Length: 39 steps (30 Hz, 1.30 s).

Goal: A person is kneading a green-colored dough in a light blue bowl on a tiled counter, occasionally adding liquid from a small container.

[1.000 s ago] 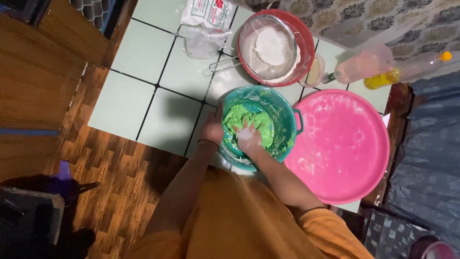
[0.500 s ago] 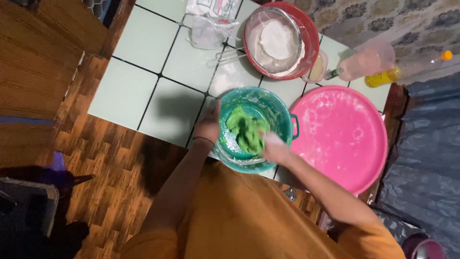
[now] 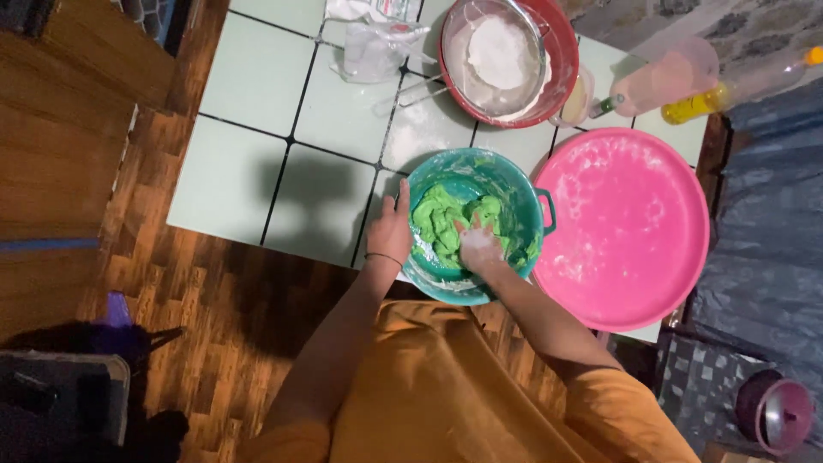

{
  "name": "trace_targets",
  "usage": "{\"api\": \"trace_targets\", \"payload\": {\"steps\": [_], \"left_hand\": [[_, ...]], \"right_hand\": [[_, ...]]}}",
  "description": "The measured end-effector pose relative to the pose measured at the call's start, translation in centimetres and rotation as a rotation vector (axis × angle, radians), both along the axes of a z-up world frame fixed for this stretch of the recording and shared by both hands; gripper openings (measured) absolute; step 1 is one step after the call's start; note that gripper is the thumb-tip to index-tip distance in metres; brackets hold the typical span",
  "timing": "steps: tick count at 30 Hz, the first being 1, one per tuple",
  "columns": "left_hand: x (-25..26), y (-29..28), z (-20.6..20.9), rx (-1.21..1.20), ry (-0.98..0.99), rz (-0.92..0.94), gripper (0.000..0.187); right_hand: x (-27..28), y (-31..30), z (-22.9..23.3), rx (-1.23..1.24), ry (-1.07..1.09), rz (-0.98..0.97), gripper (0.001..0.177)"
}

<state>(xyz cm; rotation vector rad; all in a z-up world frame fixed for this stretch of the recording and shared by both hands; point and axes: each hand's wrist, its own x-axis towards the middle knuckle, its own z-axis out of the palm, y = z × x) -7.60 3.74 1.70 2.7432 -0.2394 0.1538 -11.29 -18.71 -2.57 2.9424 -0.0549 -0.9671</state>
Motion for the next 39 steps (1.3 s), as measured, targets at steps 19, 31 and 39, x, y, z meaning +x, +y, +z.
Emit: {"api": "trace_targets", "payload": {"steps": [19,31,39], "left_hand": [[1.7,0.3,1.3,-0.046,0.321,0.043,0.087],[1.2,-0.2,1.2,-0.041,0.236,0.065,0.089],[2.3,0.8,2.1,-0.104,0.235,-0.05,0.084]], "right_hand": [[8.8,6.0,1.2,-0.126,0.157,0.016,0.047],[6.8,-2.5,4.4,0.257,-0.533,0.337,0.06],[-2.0,-2.8,15.5,0.064,0.129,0.149,0.056]]}}
